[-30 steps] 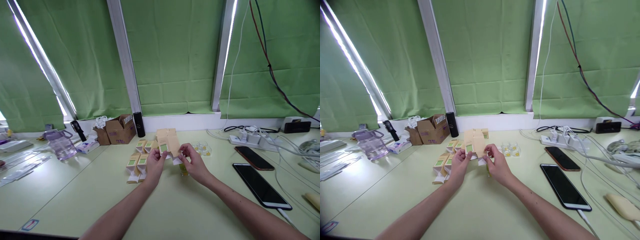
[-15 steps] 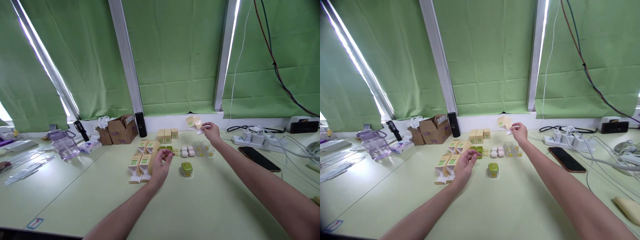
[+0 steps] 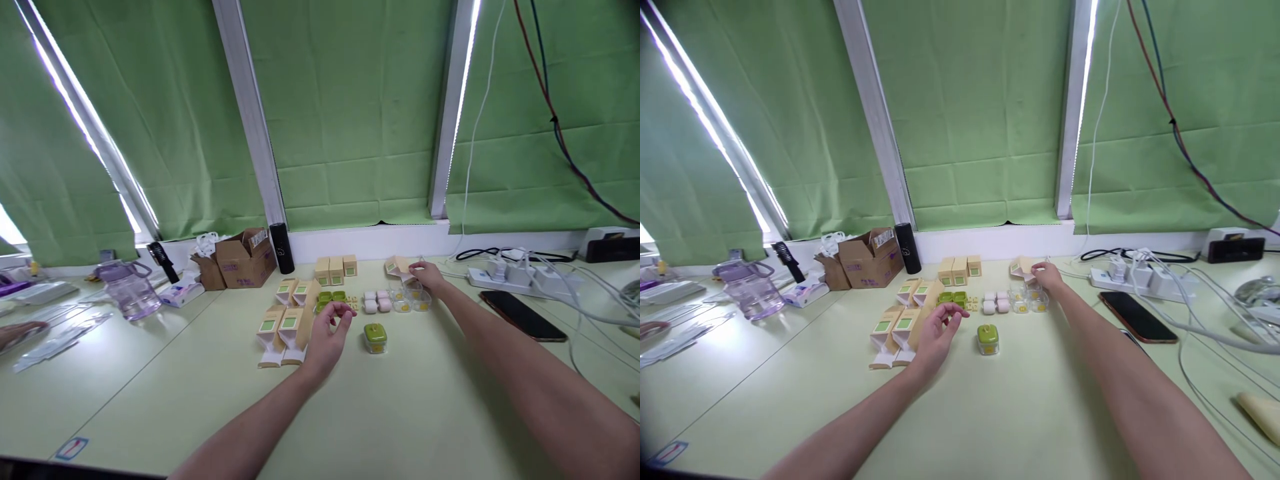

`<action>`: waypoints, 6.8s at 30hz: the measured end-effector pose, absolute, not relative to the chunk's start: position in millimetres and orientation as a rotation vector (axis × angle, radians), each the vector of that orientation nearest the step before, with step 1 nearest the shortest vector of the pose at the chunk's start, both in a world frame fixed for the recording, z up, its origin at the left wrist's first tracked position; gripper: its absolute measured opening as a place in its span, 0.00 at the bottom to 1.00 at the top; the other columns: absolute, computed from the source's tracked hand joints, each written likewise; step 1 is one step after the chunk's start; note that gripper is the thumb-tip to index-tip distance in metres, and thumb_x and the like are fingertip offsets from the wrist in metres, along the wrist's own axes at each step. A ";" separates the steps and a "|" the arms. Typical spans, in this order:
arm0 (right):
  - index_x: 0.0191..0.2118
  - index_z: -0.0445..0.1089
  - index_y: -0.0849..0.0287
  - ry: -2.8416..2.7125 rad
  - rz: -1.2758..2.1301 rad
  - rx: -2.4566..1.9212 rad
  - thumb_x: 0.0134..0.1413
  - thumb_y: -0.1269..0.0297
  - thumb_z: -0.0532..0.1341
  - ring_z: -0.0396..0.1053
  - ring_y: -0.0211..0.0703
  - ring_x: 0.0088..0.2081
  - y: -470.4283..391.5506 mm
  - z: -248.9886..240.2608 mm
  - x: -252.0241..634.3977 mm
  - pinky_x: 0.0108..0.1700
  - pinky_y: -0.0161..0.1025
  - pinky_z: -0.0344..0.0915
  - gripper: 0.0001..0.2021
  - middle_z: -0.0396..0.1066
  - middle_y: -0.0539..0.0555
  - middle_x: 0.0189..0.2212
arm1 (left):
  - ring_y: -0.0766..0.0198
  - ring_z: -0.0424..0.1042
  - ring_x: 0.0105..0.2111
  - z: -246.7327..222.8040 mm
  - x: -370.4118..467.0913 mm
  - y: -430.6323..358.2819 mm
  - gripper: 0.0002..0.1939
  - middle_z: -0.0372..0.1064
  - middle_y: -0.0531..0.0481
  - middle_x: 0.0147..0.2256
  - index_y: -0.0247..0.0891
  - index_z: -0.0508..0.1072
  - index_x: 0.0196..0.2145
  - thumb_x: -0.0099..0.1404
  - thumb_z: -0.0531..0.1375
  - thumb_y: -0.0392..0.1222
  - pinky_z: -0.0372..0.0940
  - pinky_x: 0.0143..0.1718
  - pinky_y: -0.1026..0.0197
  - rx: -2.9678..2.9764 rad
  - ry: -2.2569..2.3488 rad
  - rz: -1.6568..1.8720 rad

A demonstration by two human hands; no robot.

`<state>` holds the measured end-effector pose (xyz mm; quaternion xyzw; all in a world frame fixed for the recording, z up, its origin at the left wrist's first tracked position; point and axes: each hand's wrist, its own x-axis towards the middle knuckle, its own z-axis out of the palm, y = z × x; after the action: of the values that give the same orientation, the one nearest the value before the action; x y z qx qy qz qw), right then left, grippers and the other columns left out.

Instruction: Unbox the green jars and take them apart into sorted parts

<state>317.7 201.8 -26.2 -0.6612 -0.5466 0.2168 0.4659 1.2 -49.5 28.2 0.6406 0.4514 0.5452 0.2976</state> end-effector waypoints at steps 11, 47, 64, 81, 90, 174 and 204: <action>0.52 0.72 0.61 -1.291 0.590 -1.593 0.65 0.62 0.63 0.73 0.49 0.48 187.7 -28.8 326.9 0.53 0.50 0.71 0.13 0.73 0.60 0.50 | 0.58 0.73 0.42 31.1 2.2 -53.5 0.11 0.78 0.47 0.41 0.40 0.72 0.40 0.70 0.58 0.50 0.60 0.45 0.55 1.759 1.272 1.407; 0.37 0.73 0.53 -1.477 0.848 -1.151 0.57 0.51 0.59 0.68 0.46 0.29 -11.1 -20.2 194.1 0.35 0.41 0.64 0.13 0.75 0.51 0.31 | 0.44 0.65 0.54 19.7 16.9 -59.2 0.27 0.71 0.42 0.49 0.49 0.74 0.55 0.57 0.68 0.42 0.62 0.56 0.45 2.135 1.400 0.923; 0.38 0.75 0.54 -1.480 0.773 -1.122 0.60 0.49 0.59 0.70 0.48 0.33 -21.1 -10.1 196.0 0.39 0.43 0.66 0.14 0.78 0.53 0.35 | 0.44 0.70 0.47 37.1 13.3 -42.6 0.19 0.74 0.43 0.38 0.43 0.80 0.47 0.56 0.69 0.43 0.64 0.50 0.50 2.209 1.372 0.934; 0.37 0.78 0.59 -1.010 1.585 -0.566 0.48 0.48 0.73 0.76 0.46 0.31 -24.4 -2.9 189.7 0.36 0.45 0.76 0.19 0.79 0.57 0.31 | 0.52 0.72 0.49 17.9 6.1 -38.0 0.23 0.74 0.41 0.46 0.41 0.78 0.53 0.72 0.55 0.57 0.68 0.50 0.52 1.875 1.293 1.263; 0.38 0.78 0.63 -0.934 1.712 -0.597 0.62 0.53 0.64 0.78 0.50 0.31 -15.5 -12.4 198.2 0.38 0.48 0.77 0.16 0.81 0.65 0.34 | 0.53 0.72 0.48 12.6 7.9 -43.3 0.20 0.75 0.43 0.41 0.42 0.79 0.53 0.72 0.57 0.52 0.67 0.54 0.49 1.847 1.225 1.270; 0.43 0.66 0.53 -1.919 0.286 -0.933 0.62 0.68 0.56 0.67 0.54 0.58 -36.2 6.8 205.4 0.57 0.54 0.68 0.06 0.70 0.58 0.54 | 0.63 0.74 0.32 14.0 0.1 -28.7 0.20 0.74 0.47 0.37 0.37 0.69 0.38 0.64 0.66 0.57 0.73 0.34 0.59 1.276 1.073 1.756; 0.37 0.74 0.64 -2.133 -0.005 -2.125 0.50 0.79 0.58 0.77 0.53 0.36 0.1 40.7 285.9 0.31 0.37 0.58 0.11 0.76 0.66 0.36 | 0.65 0.74 0.30 14.3 2.4 -31.4 0.19 0.73 0.50 0.33 0.36 0.69 0.36 0.62 0.68 0.55 0.74 0.33 0.60 1.176 1.055 1.689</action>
<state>285.9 0.1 40.7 -0.7044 -0.7068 -0.0015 0.0654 2.4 -31.4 14.3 0.4653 0.4176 0.6684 0.4029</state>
